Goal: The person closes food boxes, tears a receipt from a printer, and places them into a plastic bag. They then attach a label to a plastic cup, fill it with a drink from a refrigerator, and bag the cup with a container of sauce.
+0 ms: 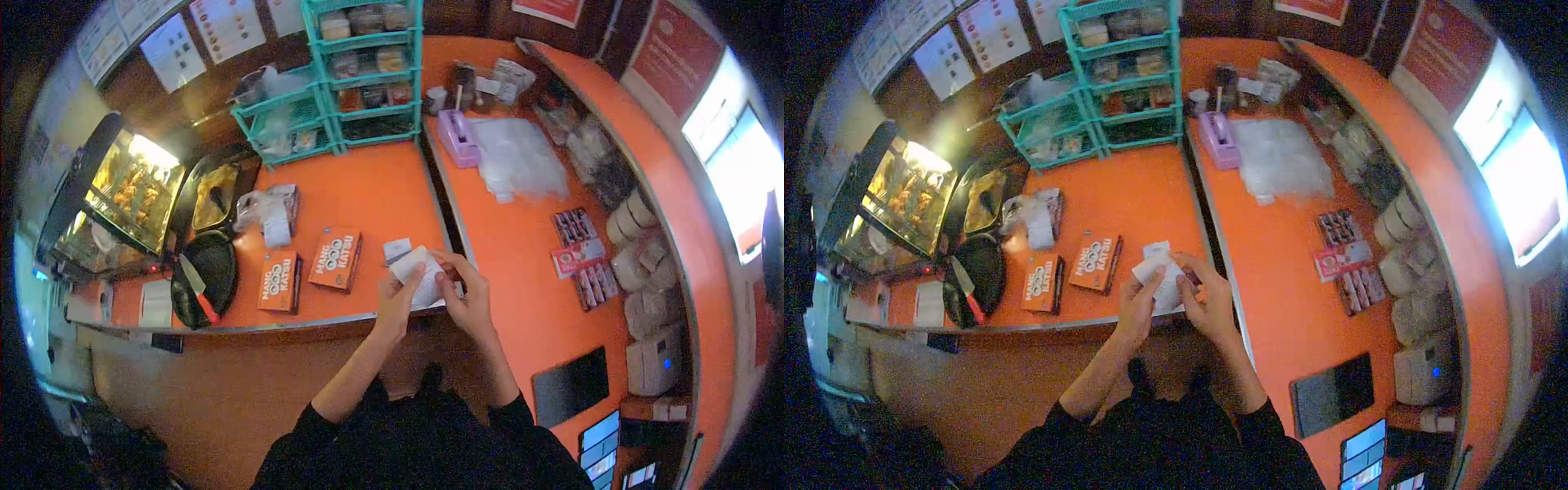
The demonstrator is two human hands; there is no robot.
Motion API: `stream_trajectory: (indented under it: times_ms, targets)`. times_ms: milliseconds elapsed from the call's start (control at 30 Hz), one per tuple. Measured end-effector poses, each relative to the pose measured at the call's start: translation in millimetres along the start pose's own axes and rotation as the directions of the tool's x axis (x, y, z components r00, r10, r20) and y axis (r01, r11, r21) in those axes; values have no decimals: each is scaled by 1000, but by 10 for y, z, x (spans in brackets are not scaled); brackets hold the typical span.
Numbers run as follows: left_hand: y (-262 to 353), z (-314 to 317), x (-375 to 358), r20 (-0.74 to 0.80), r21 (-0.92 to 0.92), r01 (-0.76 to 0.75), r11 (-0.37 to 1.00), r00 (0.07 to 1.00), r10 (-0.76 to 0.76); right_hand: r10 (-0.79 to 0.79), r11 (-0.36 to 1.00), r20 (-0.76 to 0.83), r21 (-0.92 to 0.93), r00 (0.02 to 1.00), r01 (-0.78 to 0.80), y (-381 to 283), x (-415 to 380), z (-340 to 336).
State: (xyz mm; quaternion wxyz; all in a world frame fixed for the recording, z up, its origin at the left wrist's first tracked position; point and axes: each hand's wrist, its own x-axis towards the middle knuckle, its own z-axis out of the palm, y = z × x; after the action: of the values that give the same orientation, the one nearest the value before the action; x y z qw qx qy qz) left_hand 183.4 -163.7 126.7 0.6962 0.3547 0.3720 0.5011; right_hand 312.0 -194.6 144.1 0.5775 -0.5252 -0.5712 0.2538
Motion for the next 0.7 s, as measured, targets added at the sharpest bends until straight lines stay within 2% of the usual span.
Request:
stream_trajectory:
  times_ms: [67,133,167,233,333,400,467,533,600,667,700]
  targets:
    - [138,-266,-7,-63,32,-53,998,997,55,43,999,99,-21,994,-41,-41,71,229]
    - [151,-597,7,-98,102,-79,992,991,89,-111,982,209,-128,972,140,-39,114,450]
    - [200,-724,-7,-126,98,-87,991,987,99,-116,983,236,-113,965,146,-86,150,567]
    - [329,-950,-53,-65,77,-166,983,983,172,-113,986,284,-89,952,144,-200,210,804]
    - [493,-1263,-83,-148,165,-173,971,969,197,-131,987,309,-51,942,154,-130,229,1240]
    - [636,-1413,-118,-190,133,-184,974,960,207,-115,990,338,-38,934,135,-116,232,1486]
    - [677,-1632,-104,-222,103,-192,976,952,211,-235,944,299,-155,925,291,-97,222,1702]
    - [645,-1898,-37,-243,58,-60,997,967,72,-251,947,278,-127,927,294,-18,156,1925]
    - [642,-2044,-11,-289,55,-1,998,957,17,-255,951,258,-108,932,291,57,101,2073]
    - [643,-2147,14,-335,48,56,997,941,-37,-317,903,310,-191,896,386,106,89,2168]
    - [606,-2231,58,-361,-50,89,995,927,-101,-315,903,316,-190,895,385,151,75,2215]
